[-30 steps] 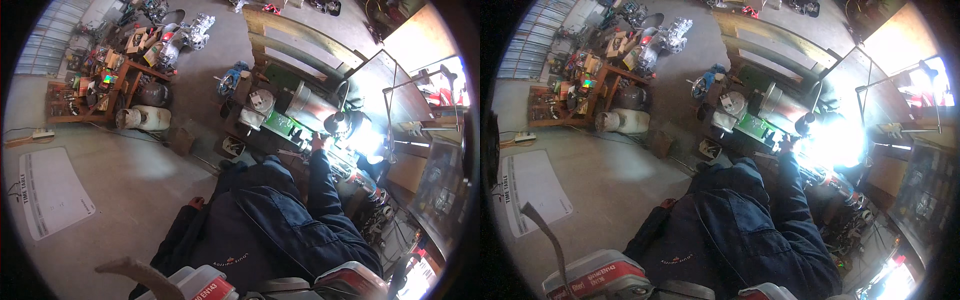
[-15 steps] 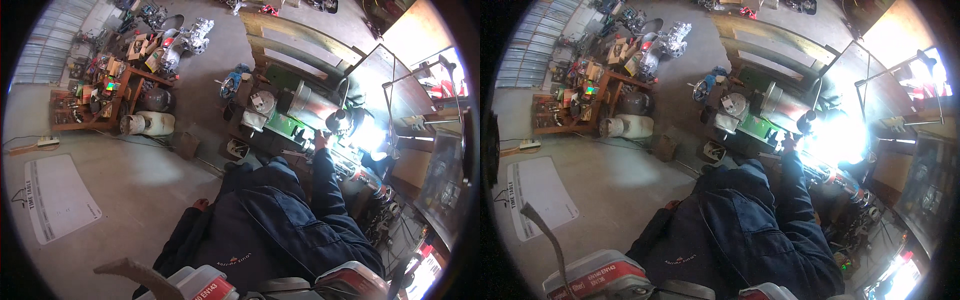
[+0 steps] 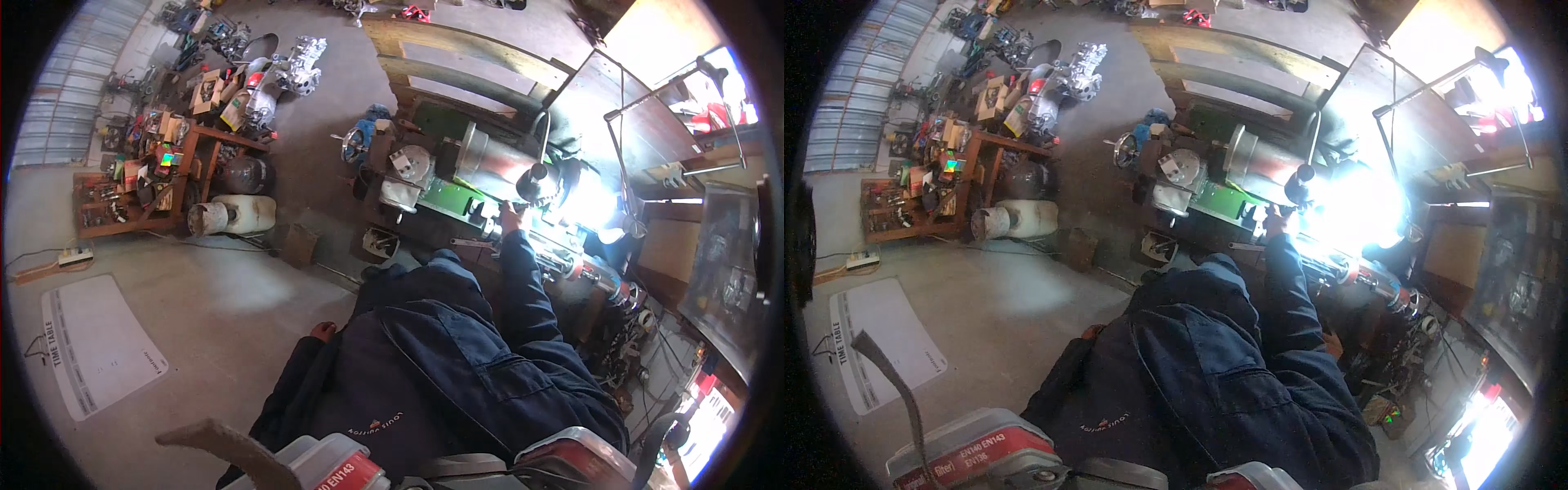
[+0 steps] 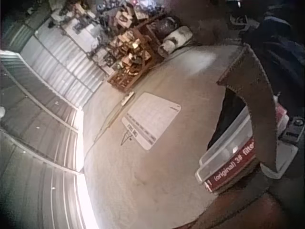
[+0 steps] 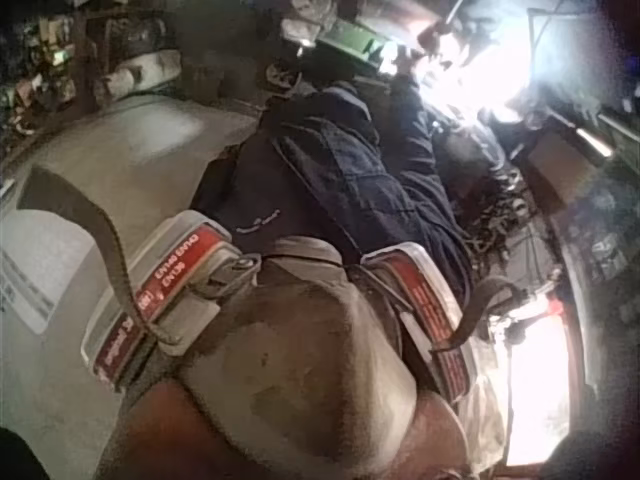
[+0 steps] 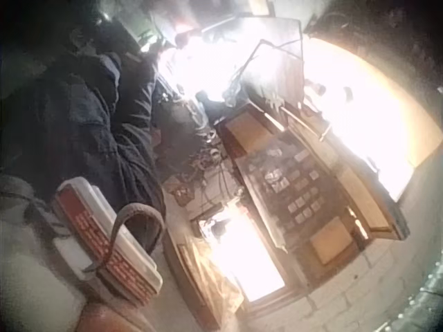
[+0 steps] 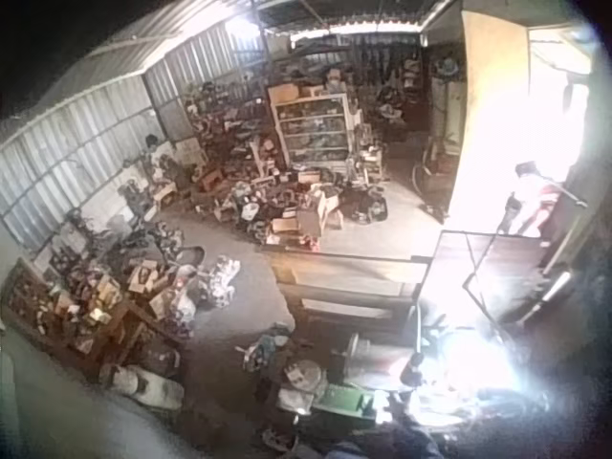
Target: The person operates a lathe machine to grind or shape a metal component, then picks up digital calipers from a workbench and measures the component.
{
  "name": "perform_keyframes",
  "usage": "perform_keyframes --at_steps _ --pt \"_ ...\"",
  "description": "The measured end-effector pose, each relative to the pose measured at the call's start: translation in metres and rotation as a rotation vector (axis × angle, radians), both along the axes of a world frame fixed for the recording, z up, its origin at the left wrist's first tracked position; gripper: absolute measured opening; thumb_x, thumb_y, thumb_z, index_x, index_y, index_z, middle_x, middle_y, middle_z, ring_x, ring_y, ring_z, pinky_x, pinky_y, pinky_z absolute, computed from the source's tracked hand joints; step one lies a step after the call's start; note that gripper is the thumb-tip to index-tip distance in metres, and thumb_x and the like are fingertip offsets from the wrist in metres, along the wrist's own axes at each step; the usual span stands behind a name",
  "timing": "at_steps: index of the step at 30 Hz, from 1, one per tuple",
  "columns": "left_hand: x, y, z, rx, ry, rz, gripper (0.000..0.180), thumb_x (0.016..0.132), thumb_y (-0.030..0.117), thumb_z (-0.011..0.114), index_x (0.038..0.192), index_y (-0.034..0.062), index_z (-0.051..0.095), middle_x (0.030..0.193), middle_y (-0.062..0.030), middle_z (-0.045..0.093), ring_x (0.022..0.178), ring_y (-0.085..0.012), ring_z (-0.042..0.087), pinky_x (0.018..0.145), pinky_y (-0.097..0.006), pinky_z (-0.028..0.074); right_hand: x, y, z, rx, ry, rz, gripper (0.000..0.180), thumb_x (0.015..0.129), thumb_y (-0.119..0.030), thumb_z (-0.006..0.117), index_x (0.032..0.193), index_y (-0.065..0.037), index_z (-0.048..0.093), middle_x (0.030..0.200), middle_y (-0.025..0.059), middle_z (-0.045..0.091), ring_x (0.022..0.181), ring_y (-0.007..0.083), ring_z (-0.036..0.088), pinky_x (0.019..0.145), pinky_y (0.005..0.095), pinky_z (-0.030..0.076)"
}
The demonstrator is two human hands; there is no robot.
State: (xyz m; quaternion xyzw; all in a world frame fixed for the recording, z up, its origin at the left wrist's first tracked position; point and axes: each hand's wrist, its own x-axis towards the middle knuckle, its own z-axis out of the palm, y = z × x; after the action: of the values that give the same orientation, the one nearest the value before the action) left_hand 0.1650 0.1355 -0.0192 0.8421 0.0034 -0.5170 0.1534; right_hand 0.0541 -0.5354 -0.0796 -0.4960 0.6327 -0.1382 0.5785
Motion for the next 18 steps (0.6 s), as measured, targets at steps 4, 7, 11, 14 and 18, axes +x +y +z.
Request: perform_keyframes --at_steps 4,7,11,14,18 --pt "0.008 -0.044 0.009 -0.034 -0.034 -0.065 0.047 0.092 0.042 0.057 0.118 0.0039 0.064 0.113 -0.0161 0.066 0.108 -0.0318 0.062 0.095 -0.043 0.047 -0.056 -0.025 -0.056 -0.281 0.182 0.021 0.044 0.087 -0.038 0.069 0.104 0.001 0.056 0.078 0.0102 0.063 0.058 0.0178 0.058 0.05 0.0319 0.05" --pt "0.005 0.009 -0.002 -0.04 0.026 -0.023 0.049 0.09 0.043 0.057 0.118 0.003 0.063 0.114 -0.0169 0.066 0.109 -0.0317 0.062 0.096 -0.043 0.046 -0.023 0.016 0.06 -0.319 0.277 0.185 0.037 0.088 -0.035 0.069 0.102 -0.003 0.057 0.084 0.007 0.065 0.063 0.0163 0.059 0.052 0.032 0.05" --pt "0.007 0.026 -0.046 -0.118 0.002 0.081 0.049 0.09 0.043 0.058 0.119 0.0036 0.063 0.115 -0.0163 0.066 0.109 -0.0299 0.062 0.096 -0.041 0.047 -0.063 -0.017 0.066 -0.422 0.445 0.018 0.037 0.088 -0.034 0.068 0.103 -0.003 0.057 0.084 0.0076 0.065 0.064 0.018 0.059 0.054 0.0332 0.05" --pt "0.001 0.035 -0.055 0.015 -0.102 0.046 0.05 0.089 0.044 0.06 0.119 0.004 0.063 0.116 -0.0148 0.066 0.109 -0.0276 0.062 0.095 -0.039 0.047 -0.08 -0.039 0.061 -0.407 0.569 -0.098 0.036 0.088 -0.034 0.068 0.104 -0.003 0.057 0.085 0.008 0.065 0.065 0.0193 0.06 0.056 0.0342 0.05" --pt "0.008 0.073 -0.088 -0.108 -0.074 0.039 0.048 0.091 0.045 0.058 0.119 0.0067 0.063 0.116 -0.0139 0.066 0.111 -0.0285 0.061 0.096 -0.039 0.047 -0.107 -0.042 0.039 -0.322 0.659 -0.16 0.036 0.088 -0.033 0.067 0.104 -0.003 0.057 0.085 0.0085 0.065 0.066 0.021 0.06 0.059 0.0354 0.051"
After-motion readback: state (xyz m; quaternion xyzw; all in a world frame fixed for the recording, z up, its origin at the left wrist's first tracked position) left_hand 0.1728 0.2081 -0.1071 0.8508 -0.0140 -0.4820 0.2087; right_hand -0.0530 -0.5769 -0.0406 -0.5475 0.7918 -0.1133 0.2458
